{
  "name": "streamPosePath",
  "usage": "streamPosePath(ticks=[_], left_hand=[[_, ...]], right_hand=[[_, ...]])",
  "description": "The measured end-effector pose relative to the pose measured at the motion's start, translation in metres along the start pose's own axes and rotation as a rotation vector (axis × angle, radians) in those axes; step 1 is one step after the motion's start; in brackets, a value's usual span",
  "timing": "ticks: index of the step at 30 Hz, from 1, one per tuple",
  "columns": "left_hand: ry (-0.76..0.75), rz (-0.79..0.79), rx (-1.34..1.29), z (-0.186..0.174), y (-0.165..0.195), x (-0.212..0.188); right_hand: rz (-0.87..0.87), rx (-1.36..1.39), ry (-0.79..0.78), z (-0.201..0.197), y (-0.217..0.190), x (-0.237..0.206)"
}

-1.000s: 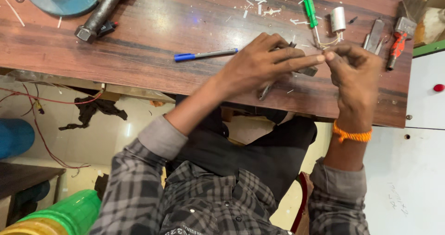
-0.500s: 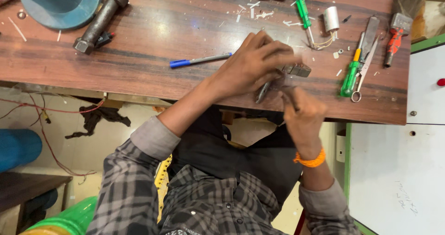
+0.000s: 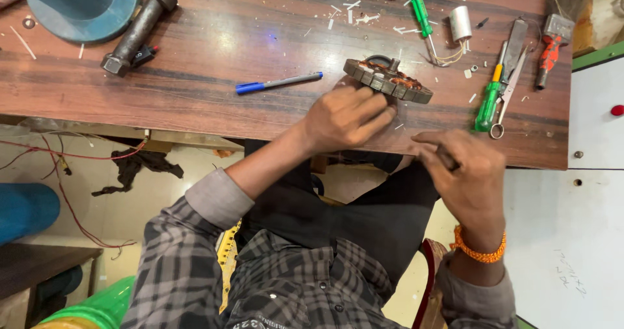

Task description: The person sits at a workbench and works on a small electric motor, fitting copper windings and small components into the motor housing by hand. They turn the motor over, press parts into place, and pick up small pieces from the table as they assemble the unit.

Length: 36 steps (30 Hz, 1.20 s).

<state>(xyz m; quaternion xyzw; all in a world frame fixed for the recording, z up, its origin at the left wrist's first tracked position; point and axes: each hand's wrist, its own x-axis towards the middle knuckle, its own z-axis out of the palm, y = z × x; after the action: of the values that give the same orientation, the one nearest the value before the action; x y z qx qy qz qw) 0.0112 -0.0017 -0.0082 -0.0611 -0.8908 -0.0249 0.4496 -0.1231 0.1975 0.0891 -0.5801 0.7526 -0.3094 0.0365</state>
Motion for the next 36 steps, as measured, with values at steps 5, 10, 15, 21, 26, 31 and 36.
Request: streamPosePath(ticks=[5,10,15,21,26,31,36], left_hand=[[0.13,-0.484,-0.397,0.006,0.028,0.007],[0.306,-0.98,-0.714,0.023,0.047,0.009],[0.45,-1.307,-0.966,0.043,0.051,0.01],[0.256,-1.08,-0.483,0.027,0.063,0.014],[0.232,-0.232,0.017,0.004,0.025,0.022],[-0.129,-0.242,-0.33,0.01,-0.028,0.028],[-0.073,-0.376,-0.553,0.009,-0.027,0.018]], right_hand=[[-0.133,-0.106,0.087,0.006,-0.003,0.034],[-0.097,-0.088,0.054,0.021,0.012,0.073],[0.065,0.094,-0.079,0.028,0.04,0.102],[0.253,0.171,-0.056,0.033,0.067,0.093],[0.337,0.356,0.037,0.022,0.075,0.074],[0.367,0.454,0.08,-0.01,0.049,0.048],[0.269,0.222,0.011,0.0,0.019,0.026]])
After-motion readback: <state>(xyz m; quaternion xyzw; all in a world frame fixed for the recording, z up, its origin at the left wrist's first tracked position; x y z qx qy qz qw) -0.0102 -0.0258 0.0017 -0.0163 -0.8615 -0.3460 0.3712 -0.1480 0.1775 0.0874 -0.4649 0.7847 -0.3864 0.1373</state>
